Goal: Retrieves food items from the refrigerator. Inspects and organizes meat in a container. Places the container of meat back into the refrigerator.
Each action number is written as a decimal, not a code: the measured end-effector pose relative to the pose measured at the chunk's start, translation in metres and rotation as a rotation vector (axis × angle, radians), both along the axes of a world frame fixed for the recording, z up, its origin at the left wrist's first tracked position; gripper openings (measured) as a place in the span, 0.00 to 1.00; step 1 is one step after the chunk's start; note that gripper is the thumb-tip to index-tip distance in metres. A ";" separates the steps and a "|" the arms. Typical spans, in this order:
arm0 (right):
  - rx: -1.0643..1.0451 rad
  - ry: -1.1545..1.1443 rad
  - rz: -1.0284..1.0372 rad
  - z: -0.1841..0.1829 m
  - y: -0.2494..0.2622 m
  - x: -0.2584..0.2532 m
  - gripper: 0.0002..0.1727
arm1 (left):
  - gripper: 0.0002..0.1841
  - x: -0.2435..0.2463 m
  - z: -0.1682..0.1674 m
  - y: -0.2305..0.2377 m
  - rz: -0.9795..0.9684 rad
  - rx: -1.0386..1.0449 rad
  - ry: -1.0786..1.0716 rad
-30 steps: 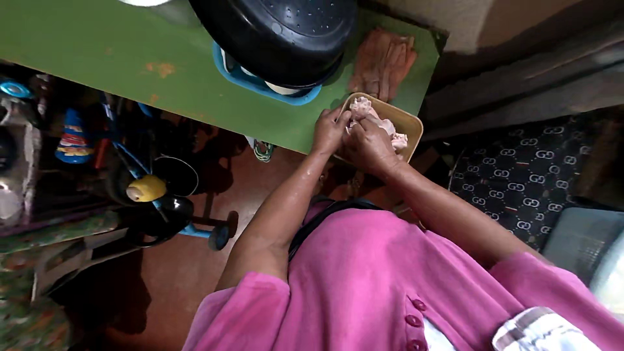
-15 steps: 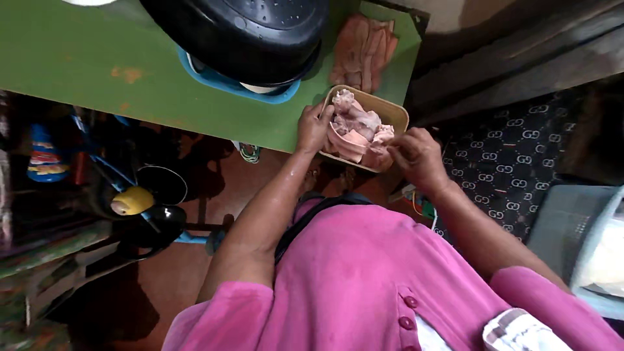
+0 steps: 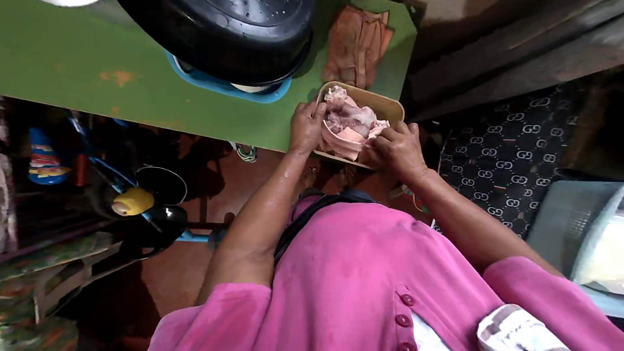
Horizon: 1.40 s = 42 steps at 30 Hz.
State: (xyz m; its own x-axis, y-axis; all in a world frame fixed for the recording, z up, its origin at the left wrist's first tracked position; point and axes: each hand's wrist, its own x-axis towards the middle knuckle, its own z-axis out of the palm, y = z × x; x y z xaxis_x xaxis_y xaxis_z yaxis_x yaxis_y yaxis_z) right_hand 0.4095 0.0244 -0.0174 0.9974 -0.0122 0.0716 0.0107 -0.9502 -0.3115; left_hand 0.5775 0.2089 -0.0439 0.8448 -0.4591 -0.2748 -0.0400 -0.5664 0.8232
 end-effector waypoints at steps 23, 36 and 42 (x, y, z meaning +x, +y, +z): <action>0.134 0.621 0.104 0.028 -0.016 0.052 0.25 | 0.60 -0.029 0.022 -0.032 -0.608 0.394 -0.479; 0.236 0.444 0.249 0.013 -0.033 0.048 0.15 | 0.57 -0.029 0.017 -0.032 -0.572 0.375 -0.508; 0.218 0.439 0.280 0.008 -0.037 0.048 0.15 | 0.57 -0.030 0.013 -0.032 -0.568 0.371 -0.532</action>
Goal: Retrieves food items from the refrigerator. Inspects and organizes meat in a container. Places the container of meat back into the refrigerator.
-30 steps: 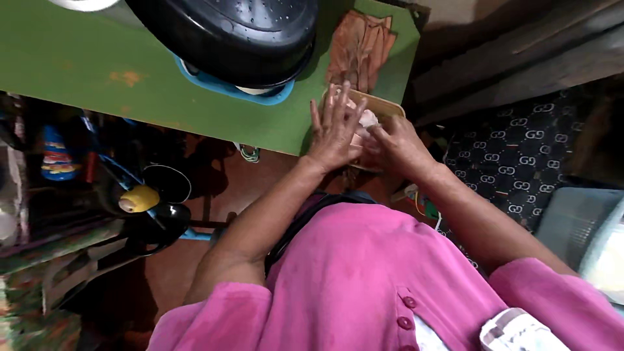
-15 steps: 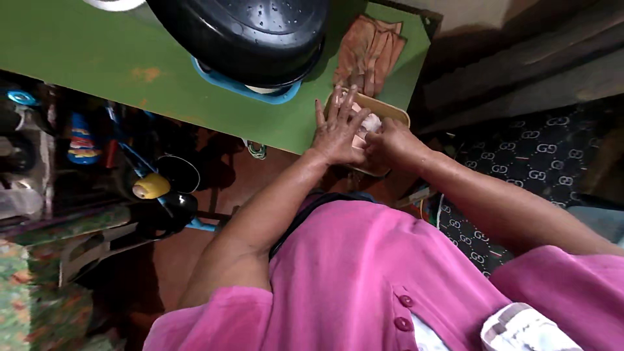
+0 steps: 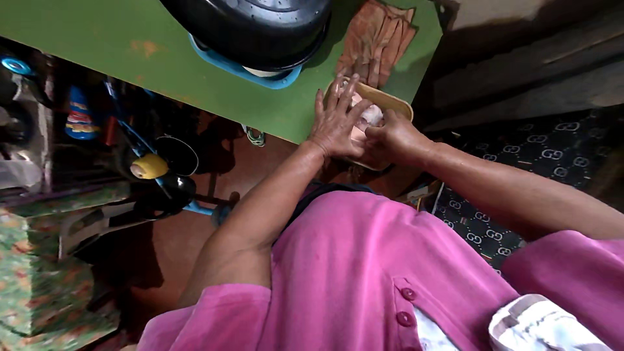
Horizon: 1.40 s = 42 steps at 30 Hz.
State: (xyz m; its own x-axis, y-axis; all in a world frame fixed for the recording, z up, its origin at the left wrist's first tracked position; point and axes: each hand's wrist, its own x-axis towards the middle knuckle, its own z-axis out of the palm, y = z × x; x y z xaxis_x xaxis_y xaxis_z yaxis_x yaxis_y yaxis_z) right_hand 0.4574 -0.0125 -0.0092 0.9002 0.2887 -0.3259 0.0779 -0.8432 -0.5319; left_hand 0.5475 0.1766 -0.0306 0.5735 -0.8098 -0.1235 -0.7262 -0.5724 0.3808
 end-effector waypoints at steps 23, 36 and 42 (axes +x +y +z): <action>0.293 -0.275 -0.580 0.034 -0.035 -0.013 0.13 | 0.50 0.015 0.013 0.033 0.542 -0.329 0.593; -0.076 -0.020 -0.216 0.019 0.020 0.052 0.20 | 0.26 0.013 -0.006 0.035 0.690 -0.394 0.804; 0.122 -0.121 -0.237 0.019 0.008 0.047 0.14 | 0.25 0.015 -0.001 0.034 0.679 -0.357 0.791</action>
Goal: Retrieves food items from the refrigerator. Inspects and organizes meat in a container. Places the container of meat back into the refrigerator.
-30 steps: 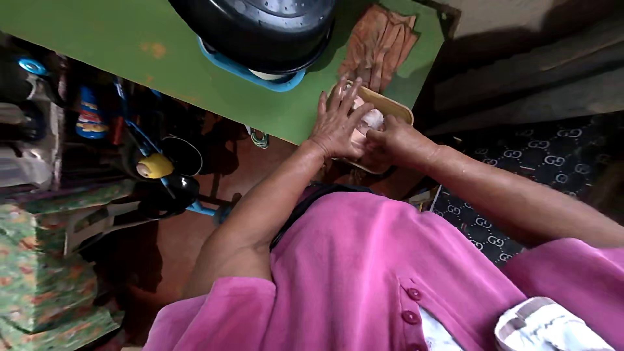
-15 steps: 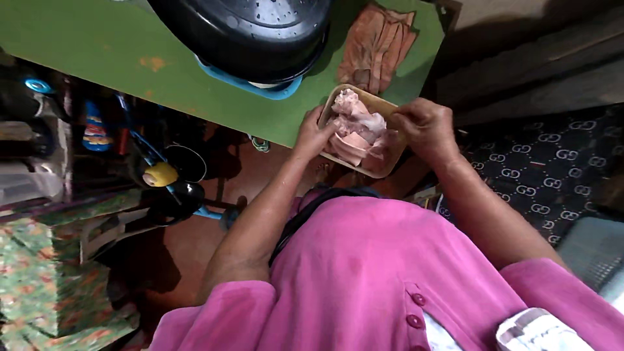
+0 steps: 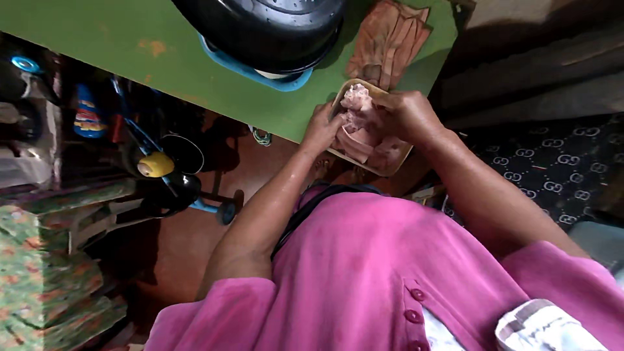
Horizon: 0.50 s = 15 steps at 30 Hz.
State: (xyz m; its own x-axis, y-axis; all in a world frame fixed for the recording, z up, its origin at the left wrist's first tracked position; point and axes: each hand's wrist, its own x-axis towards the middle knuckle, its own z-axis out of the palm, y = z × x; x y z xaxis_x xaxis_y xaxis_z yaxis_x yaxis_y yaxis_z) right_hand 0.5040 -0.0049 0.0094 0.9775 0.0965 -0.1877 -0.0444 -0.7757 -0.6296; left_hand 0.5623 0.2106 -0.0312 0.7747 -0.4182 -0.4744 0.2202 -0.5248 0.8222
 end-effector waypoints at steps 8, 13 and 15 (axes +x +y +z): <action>0.395 0.174 -0.522 0.018 -0.048 -0.089 0.12 | 0.25 0.000 -0.004 0.001 0.019 -0.021 0.002; 0.668 0.252 -0.482 -0.001 -0.021 -0.134 0.14 | 0.25 -0.002 -0.010 0.001 0.060 -0.052 0.016; 0.440 0.249 -0.379 -0.001 -0.010 -0.139 0.21 | 0.25 -0.002 -0.013 0.001 0.072 -0.056 0.017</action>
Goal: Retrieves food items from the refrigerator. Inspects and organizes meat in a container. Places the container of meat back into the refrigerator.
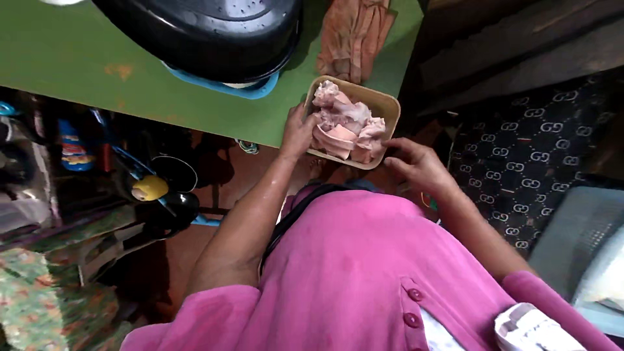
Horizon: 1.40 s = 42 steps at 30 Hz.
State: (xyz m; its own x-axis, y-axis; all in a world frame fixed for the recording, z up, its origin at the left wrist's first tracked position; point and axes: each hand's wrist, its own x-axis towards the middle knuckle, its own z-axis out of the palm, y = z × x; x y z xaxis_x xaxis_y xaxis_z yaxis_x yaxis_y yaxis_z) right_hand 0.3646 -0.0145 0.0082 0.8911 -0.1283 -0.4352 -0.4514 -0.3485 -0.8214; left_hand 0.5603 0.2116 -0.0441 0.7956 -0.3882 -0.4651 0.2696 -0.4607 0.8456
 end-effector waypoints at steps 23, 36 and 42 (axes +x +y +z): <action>-0.386 0.174 0.256 -0.007 0.019 0.015 0.35 | 0.20 -0.003 -0.003 -0.004 0.070 -0.026 -0.038; -0.495 -0.604 -0.152 -0.019 0.011 0.018 0.08 | 0.19 -0.004 -0.006 -0.004 0.095 -0.040 -0.059; -0.578 -0.389 0.245 -0.013 0.015 0.047 0.30 | 0.21 -0.005 -0.007 -0.003 0.095 -0.040 -0.065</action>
